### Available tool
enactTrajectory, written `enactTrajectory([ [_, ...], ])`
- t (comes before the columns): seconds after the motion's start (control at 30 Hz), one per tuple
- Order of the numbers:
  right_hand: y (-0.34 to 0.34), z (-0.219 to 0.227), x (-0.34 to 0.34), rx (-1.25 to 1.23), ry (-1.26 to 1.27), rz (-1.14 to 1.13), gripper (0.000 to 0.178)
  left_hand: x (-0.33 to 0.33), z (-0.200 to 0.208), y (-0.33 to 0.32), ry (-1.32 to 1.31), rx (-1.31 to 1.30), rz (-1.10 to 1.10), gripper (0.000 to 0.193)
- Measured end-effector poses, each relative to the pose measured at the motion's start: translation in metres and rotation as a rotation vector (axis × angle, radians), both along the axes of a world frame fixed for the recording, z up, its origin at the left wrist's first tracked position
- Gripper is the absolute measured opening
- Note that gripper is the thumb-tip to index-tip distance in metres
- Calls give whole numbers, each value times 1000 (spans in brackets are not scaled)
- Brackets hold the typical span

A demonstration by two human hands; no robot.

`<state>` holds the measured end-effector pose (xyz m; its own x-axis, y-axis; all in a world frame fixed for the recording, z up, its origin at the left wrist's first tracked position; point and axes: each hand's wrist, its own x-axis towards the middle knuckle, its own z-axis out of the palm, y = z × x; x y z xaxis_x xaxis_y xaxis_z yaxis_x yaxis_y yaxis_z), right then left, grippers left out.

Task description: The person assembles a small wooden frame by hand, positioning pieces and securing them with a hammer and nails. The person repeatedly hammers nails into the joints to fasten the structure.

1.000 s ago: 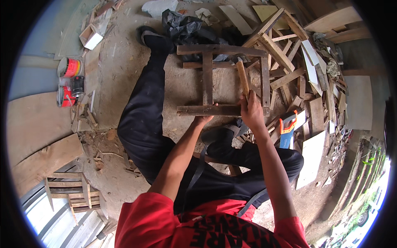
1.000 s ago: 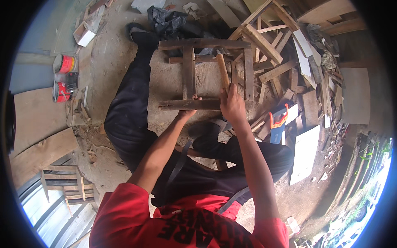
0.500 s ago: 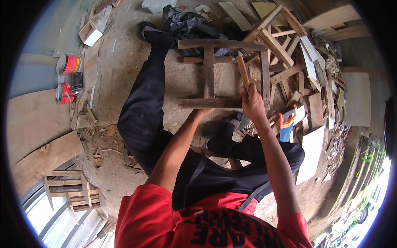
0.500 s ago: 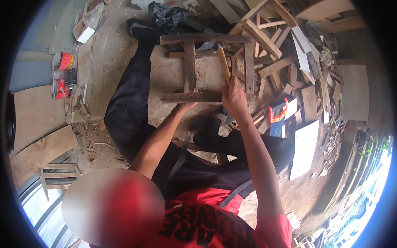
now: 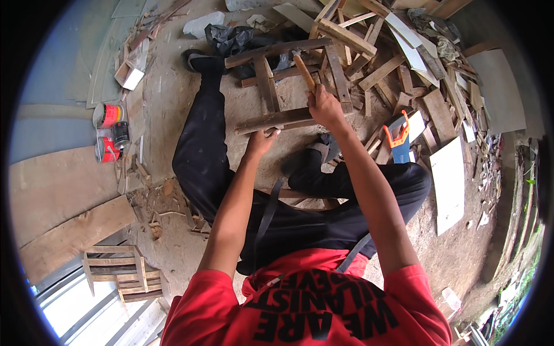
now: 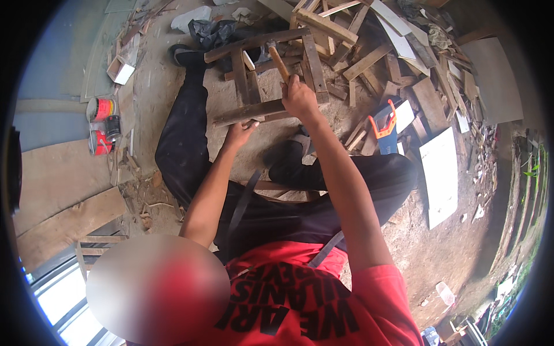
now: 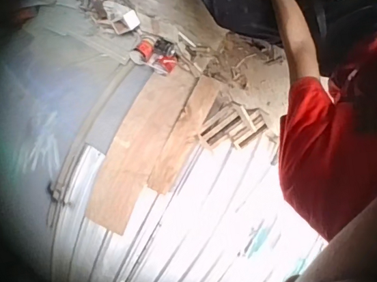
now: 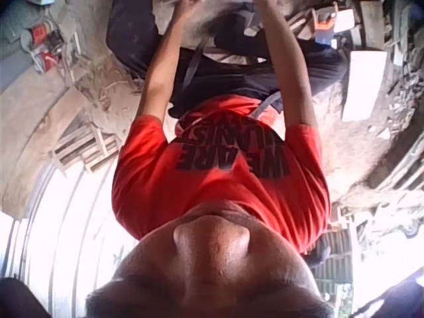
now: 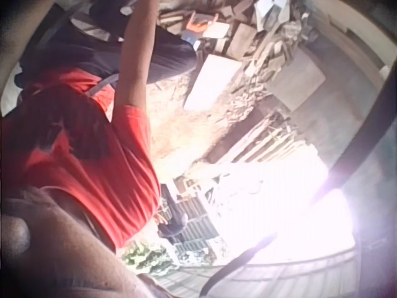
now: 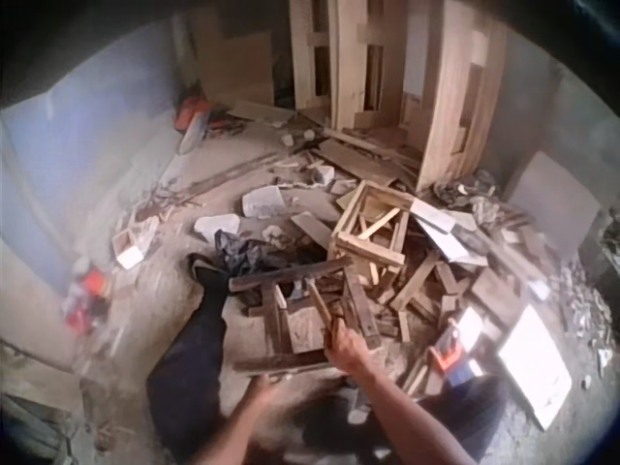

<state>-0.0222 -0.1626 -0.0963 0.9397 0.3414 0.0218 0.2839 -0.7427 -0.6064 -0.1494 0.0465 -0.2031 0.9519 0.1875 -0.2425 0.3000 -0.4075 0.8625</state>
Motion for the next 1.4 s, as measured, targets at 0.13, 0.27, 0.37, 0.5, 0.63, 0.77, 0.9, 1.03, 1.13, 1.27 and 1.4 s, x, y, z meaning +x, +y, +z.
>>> enactTrajectory([
  [0.13,-1,-3,0,18,-40,19,33,0,-3,-7,-145,144,17,38],
  [0.27,4,-7,-3,80,-31,33,30,-6,-1,1,73,392,-186,28],
  [0.37,-12,-21,4,151,-81,-2,27,-8,98,-9,353,240,-431,23],
  [0.5,-3,3,-13,241,-97,-13,25,-11,152,10,-108,436,270,19],
  [0.63,3,21,-37,275,-253,100,27,31,85,36,-621,796,119,11],
  [0.77,-5,46,-114,212,-158,200,32,31,88,16,-262,913,107,10],
  [0.9,-3,68,-151,157,167,231,31,22,83,16,-272,931,66,7],
  [1.03,10,87,-148,170,269,161,29,24,82,18,-304,903,75,7],
  [1.13,13,96,-155,226,155,144,25,20,83,16,-294,889,88,7],
  [1.27,6,68,-148,61,172,195,21,23,82,21,-340,836,100,7],
  [1.4,-2,81,-155,50,191,155,23,20,86,16,-295,860,68,5],
])
